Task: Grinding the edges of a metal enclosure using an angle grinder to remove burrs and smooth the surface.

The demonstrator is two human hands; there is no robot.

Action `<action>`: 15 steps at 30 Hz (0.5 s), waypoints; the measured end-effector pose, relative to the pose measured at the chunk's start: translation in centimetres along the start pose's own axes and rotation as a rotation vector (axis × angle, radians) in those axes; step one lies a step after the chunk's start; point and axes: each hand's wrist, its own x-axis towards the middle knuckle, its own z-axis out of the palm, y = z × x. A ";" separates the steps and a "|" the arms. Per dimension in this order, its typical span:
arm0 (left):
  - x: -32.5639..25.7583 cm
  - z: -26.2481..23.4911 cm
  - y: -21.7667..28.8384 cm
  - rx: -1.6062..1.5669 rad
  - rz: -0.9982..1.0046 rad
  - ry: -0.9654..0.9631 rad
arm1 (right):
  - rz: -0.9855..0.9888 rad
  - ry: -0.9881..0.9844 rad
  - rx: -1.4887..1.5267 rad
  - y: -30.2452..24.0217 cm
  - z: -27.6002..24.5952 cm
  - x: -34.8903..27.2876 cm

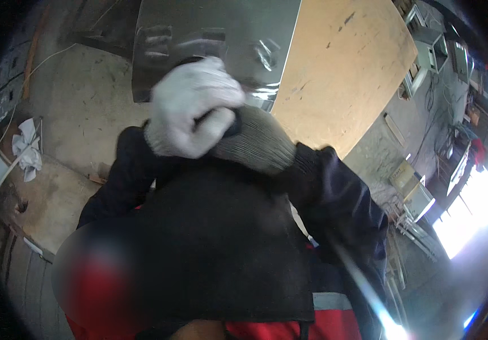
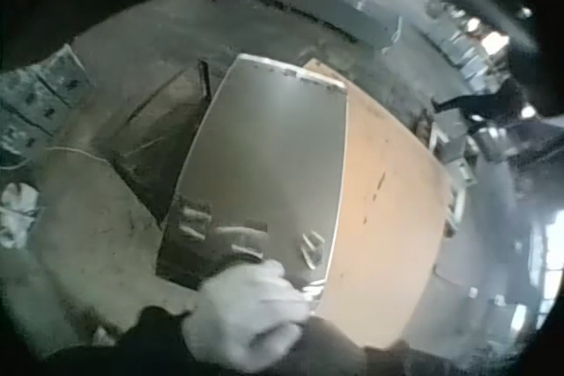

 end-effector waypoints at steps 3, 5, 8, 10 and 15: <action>-0.8 -5.1 -0.4 0.125 -0.023 -0.052 | -0.158 0.062 -0.077 -1.5 3.4 4.6; -1.8 -7.0 -1.0 0.141 -0.072 -0.070 | -0.019 -0.058 -0.119 -2.5 4.3 6.2; -2.5 -7.5 -1.8 0.113 -0.085 -0.076 | 0.016 -0.024 -0.187 -1.7 4.9 6.8; -2.3 -7.0 -1.6 0.151 -0.074 -0.012 | 0.021 -0.005 -0.209 -1.4 4.8 6.5; -2.1 -4.7 -0.6 0.094 -0.097 -0.017 | 0.140 -0.058 -0.264 -2.0 3.1 4.3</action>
